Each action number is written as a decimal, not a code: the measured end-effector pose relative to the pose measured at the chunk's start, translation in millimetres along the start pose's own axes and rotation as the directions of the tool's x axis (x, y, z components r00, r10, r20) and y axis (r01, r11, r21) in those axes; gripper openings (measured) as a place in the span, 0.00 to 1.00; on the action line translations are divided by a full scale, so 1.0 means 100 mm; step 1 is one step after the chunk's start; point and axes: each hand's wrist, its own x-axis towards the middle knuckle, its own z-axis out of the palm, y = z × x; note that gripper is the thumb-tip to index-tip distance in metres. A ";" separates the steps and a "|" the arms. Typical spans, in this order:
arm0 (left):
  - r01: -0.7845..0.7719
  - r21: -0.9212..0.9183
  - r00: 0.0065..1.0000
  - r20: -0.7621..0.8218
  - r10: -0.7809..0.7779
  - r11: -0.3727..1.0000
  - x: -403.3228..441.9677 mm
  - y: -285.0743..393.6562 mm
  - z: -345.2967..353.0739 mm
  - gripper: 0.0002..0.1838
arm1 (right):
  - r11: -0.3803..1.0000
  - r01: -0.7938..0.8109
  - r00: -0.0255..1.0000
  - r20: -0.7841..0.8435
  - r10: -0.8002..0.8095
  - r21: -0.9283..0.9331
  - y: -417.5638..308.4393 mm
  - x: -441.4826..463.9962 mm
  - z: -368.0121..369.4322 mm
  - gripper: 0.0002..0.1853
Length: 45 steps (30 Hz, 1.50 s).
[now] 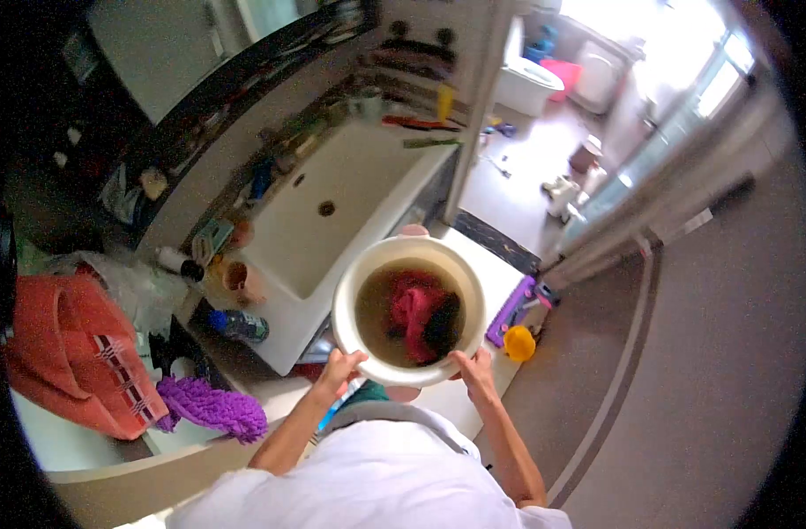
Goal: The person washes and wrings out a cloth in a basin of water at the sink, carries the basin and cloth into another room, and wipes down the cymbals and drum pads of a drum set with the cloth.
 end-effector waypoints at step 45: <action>-0.165 0.670 0.544 -0.550 0.634 0.723 3.99 1.48 -0.70 0.26 | 0.646 0.415 0.359 0.768 0.531 -0.641 -0.98 6.01 3.00 0.32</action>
